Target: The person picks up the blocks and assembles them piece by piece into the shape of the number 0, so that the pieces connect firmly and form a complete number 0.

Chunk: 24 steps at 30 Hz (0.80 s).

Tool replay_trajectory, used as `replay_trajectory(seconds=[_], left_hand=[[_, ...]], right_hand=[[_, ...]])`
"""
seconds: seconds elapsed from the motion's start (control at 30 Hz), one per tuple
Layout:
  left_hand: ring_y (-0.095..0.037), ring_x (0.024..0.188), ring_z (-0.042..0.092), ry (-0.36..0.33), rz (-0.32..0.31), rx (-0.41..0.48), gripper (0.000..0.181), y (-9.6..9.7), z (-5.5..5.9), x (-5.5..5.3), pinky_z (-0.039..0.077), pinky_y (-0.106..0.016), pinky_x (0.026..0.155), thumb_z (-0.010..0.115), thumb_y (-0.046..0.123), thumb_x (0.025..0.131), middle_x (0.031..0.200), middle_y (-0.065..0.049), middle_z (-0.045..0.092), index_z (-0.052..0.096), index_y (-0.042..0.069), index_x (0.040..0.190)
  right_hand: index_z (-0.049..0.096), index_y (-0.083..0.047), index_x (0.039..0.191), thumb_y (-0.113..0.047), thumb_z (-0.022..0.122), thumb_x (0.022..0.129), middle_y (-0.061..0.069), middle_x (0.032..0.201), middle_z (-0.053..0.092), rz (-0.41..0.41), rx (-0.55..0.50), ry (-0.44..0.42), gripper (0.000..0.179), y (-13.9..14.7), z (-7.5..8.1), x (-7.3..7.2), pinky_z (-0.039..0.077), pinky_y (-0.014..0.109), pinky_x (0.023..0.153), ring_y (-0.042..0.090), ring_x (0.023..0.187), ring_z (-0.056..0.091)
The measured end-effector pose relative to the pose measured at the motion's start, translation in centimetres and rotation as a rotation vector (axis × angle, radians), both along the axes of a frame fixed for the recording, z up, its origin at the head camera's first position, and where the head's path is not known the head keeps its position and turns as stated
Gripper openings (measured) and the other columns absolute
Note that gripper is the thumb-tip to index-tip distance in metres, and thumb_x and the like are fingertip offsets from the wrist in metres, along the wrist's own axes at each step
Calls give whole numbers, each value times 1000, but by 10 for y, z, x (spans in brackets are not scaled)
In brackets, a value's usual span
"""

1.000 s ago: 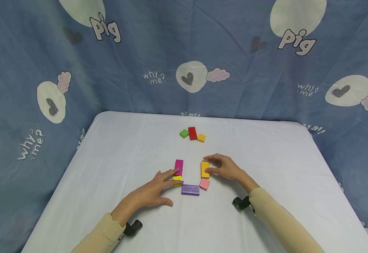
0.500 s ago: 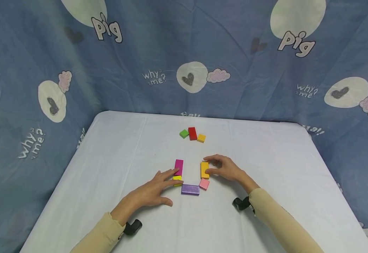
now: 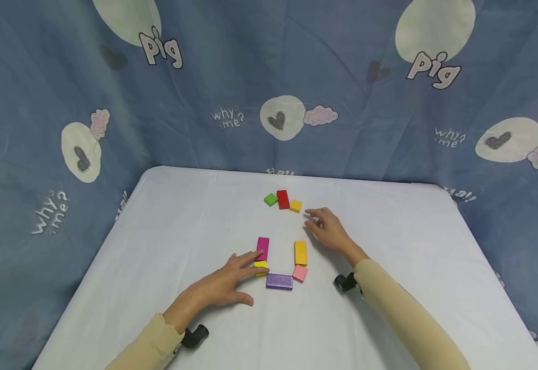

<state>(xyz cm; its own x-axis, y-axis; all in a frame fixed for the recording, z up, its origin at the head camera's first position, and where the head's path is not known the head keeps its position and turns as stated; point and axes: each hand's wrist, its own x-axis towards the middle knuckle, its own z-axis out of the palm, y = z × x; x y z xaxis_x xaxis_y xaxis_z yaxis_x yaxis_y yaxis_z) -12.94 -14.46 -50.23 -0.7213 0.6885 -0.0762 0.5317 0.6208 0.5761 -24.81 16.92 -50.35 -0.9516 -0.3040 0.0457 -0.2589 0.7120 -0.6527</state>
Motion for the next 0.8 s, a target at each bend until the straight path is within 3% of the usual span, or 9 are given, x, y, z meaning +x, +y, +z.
replay_trajectory(seconds=[0.3, 0.6, 0.8], left_hand=[[-29, 145, 21, 5, 1, -4, 75, -2, -3, 1, 11, -55, 115, 84, 36, 75, 160, -9, 22, 51, 27, 143], [-24, 146, 18, -15, 4, -27, 75, 0, -3, 2, 9, -52, 116, 82, 39, 75, 161, -6, 20, 50, 30, 143], [-28, 146, 20, 6, -4, -1, 75, -2, 0, 2, 11, -55, 115, 83, 35, 76, 160, -10, 21, 51, 27, 143]], right_hand=[[54, -7, 139, -28, 61, 97, 15, 118, 57, -77, 92, -21, 47, -15, 2, -23, 48, 40, 86, 26, 93, 54], [56, -8, 137, -32, 63, 96, 15, 114, 57, -86, 96, -36, 48, -24, 1, -32, 47, 41, 87, 28, 96, 55], [59, -9, 134, -29, 63, 96, 13, 112, 56, -98, 102, -39, 43, -32, 4, -38, 47, 40, 87, 27, 96, 53]])
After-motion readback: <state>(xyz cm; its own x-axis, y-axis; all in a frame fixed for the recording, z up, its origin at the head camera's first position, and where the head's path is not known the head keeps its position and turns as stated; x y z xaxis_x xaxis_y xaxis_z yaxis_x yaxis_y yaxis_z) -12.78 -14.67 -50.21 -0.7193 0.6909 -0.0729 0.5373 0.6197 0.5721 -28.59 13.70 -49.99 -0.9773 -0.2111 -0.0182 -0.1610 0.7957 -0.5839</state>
